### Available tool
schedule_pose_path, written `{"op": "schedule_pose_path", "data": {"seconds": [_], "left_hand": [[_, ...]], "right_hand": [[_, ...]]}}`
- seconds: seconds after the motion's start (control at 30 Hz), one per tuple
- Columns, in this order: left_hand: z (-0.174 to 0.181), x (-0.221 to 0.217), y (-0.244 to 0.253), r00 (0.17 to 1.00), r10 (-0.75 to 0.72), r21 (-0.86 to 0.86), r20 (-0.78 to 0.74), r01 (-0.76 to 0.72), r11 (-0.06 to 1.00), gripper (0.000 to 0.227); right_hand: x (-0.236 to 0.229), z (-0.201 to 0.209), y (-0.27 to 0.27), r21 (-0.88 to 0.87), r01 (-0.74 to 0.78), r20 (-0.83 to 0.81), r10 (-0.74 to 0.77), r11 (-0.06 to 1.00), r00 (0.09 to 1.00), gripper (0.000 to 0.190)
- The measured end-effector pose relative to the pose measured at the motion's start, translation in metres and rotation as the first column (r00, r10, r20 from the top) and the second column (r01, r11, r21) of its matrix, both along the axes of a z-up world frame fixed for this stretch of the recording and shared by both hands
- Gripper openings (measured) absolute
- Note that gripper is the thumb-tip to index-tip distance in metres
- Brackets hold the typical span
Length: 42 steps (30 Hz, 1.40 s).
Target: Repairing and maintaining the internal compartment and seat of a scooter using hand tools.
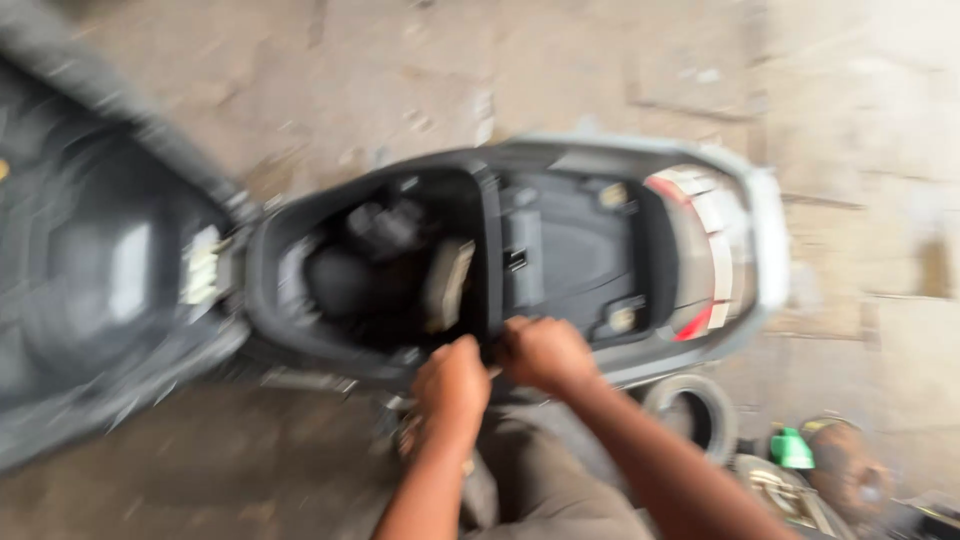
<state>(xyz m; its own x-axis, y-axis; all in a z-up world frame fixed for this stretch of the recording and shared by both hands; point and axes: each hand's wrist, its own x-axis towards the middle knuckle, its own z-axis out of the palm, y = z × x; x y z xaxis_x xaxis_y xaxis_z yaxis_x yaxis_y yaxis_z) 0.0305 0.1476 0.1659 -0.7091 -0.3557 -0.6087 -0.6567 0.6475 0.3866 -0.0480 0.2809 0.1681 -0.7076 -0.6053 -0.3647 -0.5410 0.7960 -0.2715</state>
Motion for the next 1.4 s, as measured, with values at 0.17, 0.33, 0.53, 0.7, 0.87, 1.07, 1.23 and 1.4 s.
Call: {"op": "schedule_pose_path", "data": {"seconds": [0.17,0.33,0.53,0.7,0.87,1.07,1.23,1.4], "left_hand": [[0.013,-0.011,0.000,0.999,0.018,0.033,0.047,-0.020,0.999,0.028],[-0.075,-0.007,-0.021,0.958,0.219,0.514,0.186,-0.284,0.809,0.034],[-0.050,-0.030,-0.010,0.606,0.698,0.773,0.382,-0.624,0.119,0.036],[-0.012,-0.080,0.002,0.490,0.752,0.828,0.440,-0.546,-0.128,0.029],[-0.029,-0.112,0.002,0.559,0.730,0.864,0.394,-0.495,-0.087,0.031],[0.003,-0.135,-0.014,0.638,0.768,0.654,0.061,-0.606,0.452,0.032],[-0.030,-0.076,-0.050,0.834,0.459,-0.402,-0.306,-0.550,0.732,0.050],[-0.112,-0.004,-0.083,0.708,0.655,-0.745,-0.266,-0.582,0.326,0.106]], "right_hand": [[0.000,-0.008,0.010,-0.088,0.063,0.010,-0.063,0.994,0.998,0.029],[0.002,0.000,0.011,-0.077,0.090,0.079,-0.084,0.993,0.993,0.025],[-0.008,0.048,-0.004,-0.534,0.371,0.339,-0.210,0.760,0.917,0.032],[-0.047,0.053,-0.007,-0.596,0.382,0.323,-0.224,0.707,0.919,0.047],[-0.097,0.045,-0.006,-0.622,0.180,0.040,-0.199,0.762,0.979,0.037],[-0.167,0.017,-0.017,-0.488,0.299,0.129,-0.271,0.820,0.954,0.028],[-0.199,-0.004,-0.035,-0.430,0.046,-0.142,-0.118,0.901,0.983,0.027],[-0.198,-0.003,-0.048,-0.398,-0.025,-0.176,-0.049,0.917,0.983,0.027]]}}
